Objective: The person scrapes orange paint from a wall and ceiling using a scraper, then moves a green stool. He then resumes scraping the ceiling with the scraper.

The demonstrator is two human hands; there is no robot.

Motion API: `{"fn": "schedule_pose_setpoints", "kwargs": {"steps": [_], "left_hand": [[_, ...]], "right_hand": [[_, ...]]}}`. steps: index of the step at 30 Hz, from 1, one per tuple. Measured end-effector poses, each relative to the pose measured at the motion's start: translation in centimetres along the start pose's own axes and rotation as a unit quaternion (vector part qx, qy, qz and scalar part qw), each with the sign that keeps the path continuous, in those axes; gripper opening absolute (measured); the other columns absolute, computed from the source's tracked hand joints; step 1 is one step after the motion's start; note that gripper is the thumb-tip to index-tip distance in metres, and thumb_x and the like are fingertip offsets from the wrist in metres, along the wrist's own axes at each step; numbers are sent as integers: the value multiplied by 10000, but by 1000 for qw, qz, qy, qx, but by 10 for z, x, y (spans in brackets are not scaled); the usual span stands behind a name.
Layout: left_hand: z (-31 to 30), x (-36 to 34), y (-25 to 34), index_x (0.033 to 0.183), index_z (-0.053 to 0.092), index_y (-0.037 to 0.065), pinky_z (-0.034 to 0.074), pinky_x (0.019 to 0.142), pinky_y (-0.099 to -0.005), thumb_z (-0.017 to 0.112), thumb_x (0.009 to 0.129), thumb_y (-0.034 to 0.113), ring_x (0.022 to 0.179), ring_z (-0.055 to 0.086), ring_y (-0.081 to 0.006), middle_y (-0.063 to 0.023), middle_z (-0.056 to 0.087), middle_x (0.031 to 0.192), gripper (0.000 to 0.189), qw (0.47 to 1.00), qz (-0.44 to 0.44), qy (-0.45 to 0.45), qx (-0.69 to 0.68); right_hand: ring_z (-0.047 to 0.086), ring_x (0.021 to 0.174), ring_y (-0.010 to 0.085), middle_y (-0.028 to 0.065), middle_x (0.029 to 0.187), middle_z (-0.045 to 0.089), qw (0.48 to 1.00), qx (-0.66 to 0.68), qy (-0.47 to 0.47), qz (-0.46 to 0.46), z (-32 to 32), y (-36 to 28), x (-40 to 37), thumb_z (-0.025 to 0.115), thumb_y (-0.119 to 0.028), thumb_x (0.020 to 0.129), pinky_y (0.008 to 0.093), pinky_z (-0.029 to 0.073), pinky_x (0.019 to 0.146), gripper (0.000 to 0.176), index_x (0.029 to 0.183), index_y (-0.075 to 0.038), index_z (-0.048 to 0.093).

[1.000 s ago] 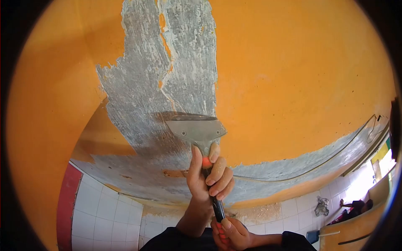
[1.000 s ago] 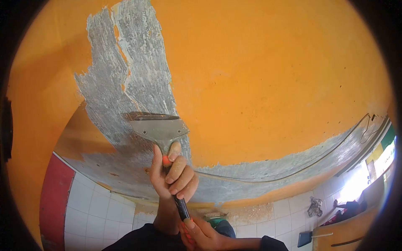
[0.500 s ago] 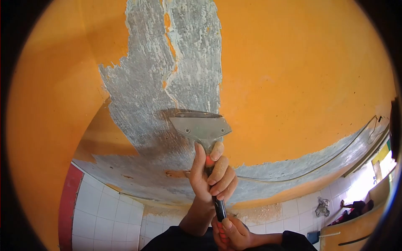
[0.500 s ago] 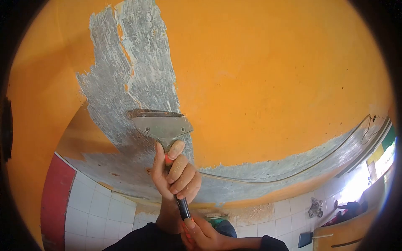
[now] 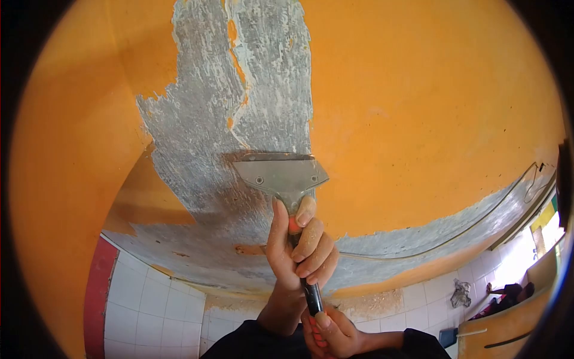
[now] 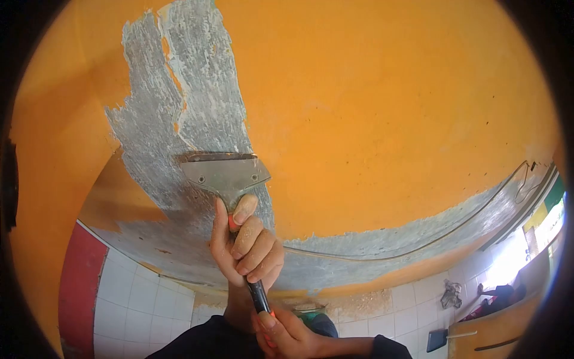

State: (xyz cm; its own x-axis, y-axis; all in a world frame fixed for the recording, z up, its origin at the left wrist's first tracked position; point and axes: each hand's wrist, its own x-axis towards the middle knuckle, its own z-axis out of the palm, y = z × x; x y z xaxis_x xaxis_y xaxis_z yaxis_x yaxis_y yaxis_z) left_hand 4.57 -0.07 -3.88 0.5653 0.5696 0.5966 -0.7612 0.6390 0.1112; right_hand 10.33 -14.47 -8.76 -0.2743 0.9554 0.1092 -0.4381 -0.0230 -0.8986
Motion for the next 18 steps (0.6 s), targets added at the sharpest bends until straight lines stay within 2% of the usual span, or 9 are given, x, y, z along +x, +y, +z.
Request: {"fn": "schedule_pose_setpoints", "kwargs": {"steps": [2, 5, 8, 10, 14, 16, 18], "left_hand": [[-3, -4, -2, 903, 419, 95, 342, 287, -189, 211, 995, 460, 334, 327, -47, 44, 327, 496, 430, 1000, 5, 10, 14], [4, 2, 0, 888, 428, 101, 339, 276, -195, 207, 996, 459, 328, 308, -52, 48, 307, 486, 434, 999, 15, 22, 27], [7, 5, 0, 897, 421, 95, 344, 289, -194, 210, 996, 458, 335, 326, -51, 44, 326, 496, 431, 1000, 15, 14, 22], [3, 7, 1, 909, 413, 90, 352, 304, -194, 212, 997, 456, 342, 346, -50, 41, 346, 507, 427, 999, 12, -10, 29], [5, 7, 1, 915, 407, 91, 348, 304, -191, 213, 998, 453, 342, 344, -47, 43, 340, 508, 418, 1000, 5, -12, 24], [10, 8, 1, 916, 404, 92, 347, 304, -190, 214, 998, 452, 342, 343, -47, 44, 336, 506, 416, 999, 9, -6, 31], [12, 10, 3, 916, 403, 92, 346, 305, -190, 213, 997, 455, 342, 343, -45, 42, 337, 505, 417, 999, 11, 8, 51]], "right_hand": [[391, 328, 120, 39, 468, 416, 999, -32, 0, -13, 0, -4, 2, 276, -477, 976, 222, 349, 329, 500, 824, -25, 426], [387, 322, 119, 34, 466, 409, 1000, -3, 14, 18, -3, -7, 1, 283, -490, 969, 226, 346, 321, 506, 810, -29, 419], [384, 318, 120, 27, 464, 394, 999, -32, -31, -4, -5, -8, 4, 288, -491, 968, 230, 347, 317, 496, 840, -29, 415], [384, 318, 119, 26, 459, 390, 1000, -22, 8, -6, -2, -7, 0, 283, -490, 969, 232, 352, 317, 493, 845, -31, 412], [381, 318, 116, 29, 457, 391, 1000, -6, -3, 5, -2, -10, 3, 279, -502, 965, 232, 350, 317, 506, 825, -34, 409], [380, 318, 116, 31, 456, 392, 999, -7, -45, -23, -2, -22, 11, 277, -517, 960, 234, 352, 318, 517, 812, -38, 404], [380, 318, 117, 32, 456, 392, 999, -5, -35, -6, -3, -14, 4, 279, -522, 958, 231, 351, 319, 521, 807, -39, 403]]}}
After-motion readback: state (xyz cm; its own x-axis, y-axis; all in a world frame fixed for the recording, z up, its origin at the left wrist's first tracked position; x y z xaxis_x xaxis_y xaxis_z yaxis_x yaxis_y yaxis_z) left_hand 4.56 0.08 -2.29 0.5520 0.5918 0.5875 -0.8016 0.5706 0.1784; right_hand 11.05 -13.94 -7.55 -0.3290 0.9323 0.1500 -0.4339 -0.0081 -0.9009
